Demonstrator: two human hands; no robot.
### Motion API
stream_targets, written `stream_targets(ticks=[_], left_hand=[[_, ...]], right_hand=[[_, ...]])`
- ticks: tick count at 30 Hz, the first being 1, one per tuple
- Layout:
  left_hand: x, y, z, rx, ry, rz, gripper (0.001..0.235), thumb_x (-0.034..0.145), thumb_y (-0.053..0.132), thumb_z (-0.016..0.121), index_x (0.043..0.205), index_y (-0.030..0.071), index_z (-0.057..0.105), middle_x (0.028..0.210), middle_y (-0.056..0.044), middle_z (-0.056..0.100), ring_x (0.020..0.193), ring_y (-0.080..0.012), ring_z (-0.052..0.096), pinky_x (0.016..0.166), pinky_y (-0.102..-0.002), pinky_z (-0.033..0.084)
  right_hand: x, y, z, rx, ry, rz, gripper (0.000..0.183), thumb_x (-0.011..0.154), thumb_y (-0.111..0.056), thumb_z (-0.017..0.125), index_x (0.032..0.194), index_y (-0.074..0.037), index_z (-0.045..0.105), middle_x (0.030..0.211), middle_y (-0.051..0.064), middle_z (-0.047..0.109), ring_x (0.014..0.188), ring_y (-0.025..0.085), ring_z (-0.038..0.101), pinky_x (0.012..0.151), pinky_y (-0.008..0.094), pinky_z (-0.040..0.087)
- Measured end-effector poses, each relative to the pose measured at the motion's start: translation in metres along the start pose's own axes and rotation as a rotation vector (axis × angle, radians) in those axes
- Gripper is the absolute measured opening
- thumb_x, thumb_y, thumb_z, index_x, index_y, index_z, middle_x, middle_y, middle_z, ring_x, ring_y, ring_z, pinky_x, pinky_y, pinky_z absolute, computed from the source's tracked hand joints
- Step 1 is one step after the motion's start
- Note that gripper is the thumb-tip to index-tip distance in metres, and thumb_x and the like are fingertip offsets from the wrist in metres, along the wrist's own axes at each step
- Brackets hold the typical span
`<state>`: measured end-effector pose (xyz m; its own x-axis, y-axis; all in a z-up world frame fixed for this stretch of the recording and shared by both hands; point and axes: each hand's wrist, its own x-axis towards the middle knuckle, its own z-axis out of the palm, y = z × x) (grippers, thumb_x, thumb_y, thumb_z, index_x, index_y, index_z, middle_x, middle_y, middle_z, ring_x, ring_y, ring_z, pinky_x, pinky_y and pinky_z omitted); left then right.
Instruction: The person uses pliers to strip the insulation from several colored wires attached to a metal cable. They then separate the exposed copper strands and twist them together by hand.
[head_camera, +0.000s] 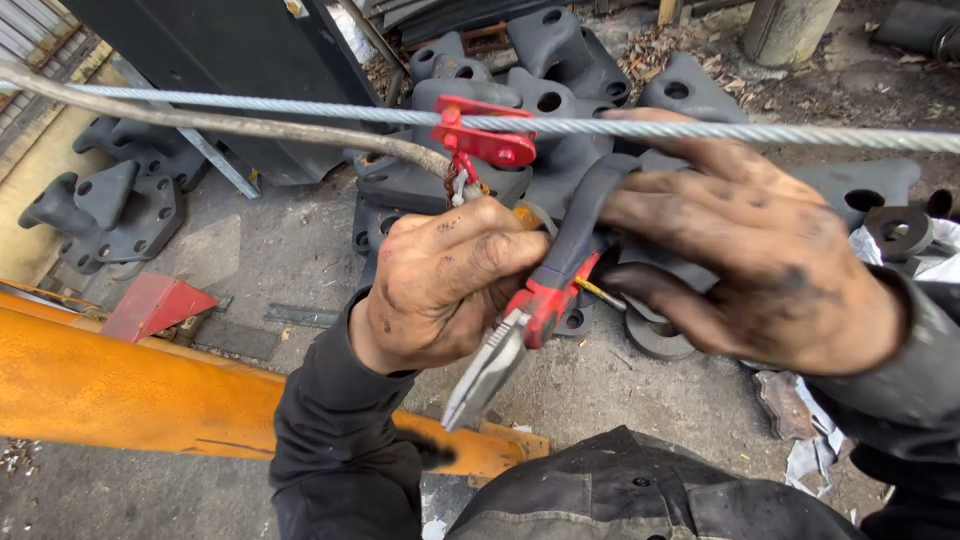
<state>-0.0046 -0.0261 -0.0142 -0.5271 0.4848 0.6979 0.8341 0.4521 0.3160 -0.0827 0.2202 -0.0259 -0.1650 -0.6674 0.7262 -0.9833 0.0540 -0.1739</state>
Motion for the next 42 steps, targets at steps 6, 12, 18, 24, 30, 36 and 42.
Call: stream_targets(ticks=[6, 12, 18, 24, 30, 36, 42], left_hand=[[0.014, 0.01, -0.001, 0.217, -0.06, 0.011, 0.025, 0.083, -0.008, 0.074, 0.106, -0.005, 0.068, 0.097, -0.014, 0.066, 0.065, -0.0252, 0.057, 0.058, -0.035, 0.046], [0.015, 0.016, -0.004, 0.422, -0.117, -0.001, 0.029, 0.078, -0.002, 0.073, 0.106, -0.002, 0.068, 0.099, -0.015, 0.067, 0.062, -0.03, 0.06, 0.056, -0.038, 0.046], [0.025, 0.014, -0.016, 0.456, -0.352, -0.054, 0.039, 0.078, 0.006, 0.068, 0.115, -0.001, 0.061, 0.107, -0.013, 0.064, 0.069, -0.0312, 0.062, 0.057, -0.039, 0.049], [0.038, 0.018, -0.012, 1.073, -0.28, -0.073, 0.024, 0.091, 0.032, 0.064, 0.107, 0.014, 0.066, 0.109, -0.005, 0.066, 0.064, -0.0222, 0.062, 0.051, -0.033, 0.049], [0.05, 0.009, -0.024, 0.676, -0.317, 0.03, 0.012, 0.087, 0.013, 0.063, 0.097, 0.005, 0.062, 0.093, -0.009, 0.065, 0.06, -0.029, 0.059, 0.051, -0.038, 0.047], [0.045, 0.001, -0.016, 0.685, -0.28, 0.073, 0.016, 0.089, 0.021, 0.067, 0.095, 0.01, 0.058, 0.086, -0.007, 0.058, 0.05, -0.0306, 0.054, 0.042, -0.04, 0.042], [0.045, -0.013, -0.021, 0.509, -0.326, 0.124, 0.023, 0.091, 0.015, 0.063, 0.109, 0.0, 0.06, 0.096, -0.012, 0.061, 0.068, -0.0287, 0.061, 0.05, -0.037, 0.045]], right_hand=[[-0.007, 0.003, 0.006, -0.246, 0.17, -0.092, 0.072, 0.081, -0.067, 0.078, 0.115, -0.003, 0.076, 0.127, 0.024, 0.067, 0.112, 0.033, 0.066, 0.087, 0.045, 0.055], [0.03, 0.012, 0.017, -0.273, 0.308, -0.44, 0.01, 0.095, -0.008, 0.081, 0.093, -0.007, 0.07, 0.125, 0.018, 0.064, 0.12, 0.051, 0.064, 0.1, 0.057, 0.062], [0.027, 0.008, 0.01, -0.216, 0.126, -0.341, 0.03, 0.09, -0.027, 0.074, 0.105, -0.002, 0.069, 0.111, 0.017, 0.064, 0.107, 0.036, 0.071, 0.094, 0.045, 0.06], [0.043, 0.028, 0.012, -0.048, 0.173, -0.272, 0.012, 0.082, -0.012, 0.072, 0.087, -0.005, 0.063, 0.094, 0.009, 0.063, 0.102, 0.037, 0.067, 0.09, 0.044, 0.054], [0.034, 0.031, 0.005, -0.451, 0.093, -0.459, 0.017, 0.094, -0.026, 0.062, 0.107, -0.019, 0.07, 0.113, 0.002, 0.07, 0.105, 0.024, 0.067, 0.067, 0.038, 0.045], [0.045, 0.02, -0.007, -0.175, -0.031, -0.374, 0.019, 0.085, -0.028, 0.075, 0.084, -0.011, 0.067, 0.088, 0.006, 0.063, 0.079, 0.024, 0.054, 0.072, 0.044, 0.037], [0.028, 0.011, -0.006, -0.49, -0.049, -0.409, 0.028, 0.094, -0.031, 0.071, 0.114, -0.012, 0.066, 0.109, 0.007, 0.065, 0.1, 0.026, 0.06, 0.083, 0.04, 0.05]])
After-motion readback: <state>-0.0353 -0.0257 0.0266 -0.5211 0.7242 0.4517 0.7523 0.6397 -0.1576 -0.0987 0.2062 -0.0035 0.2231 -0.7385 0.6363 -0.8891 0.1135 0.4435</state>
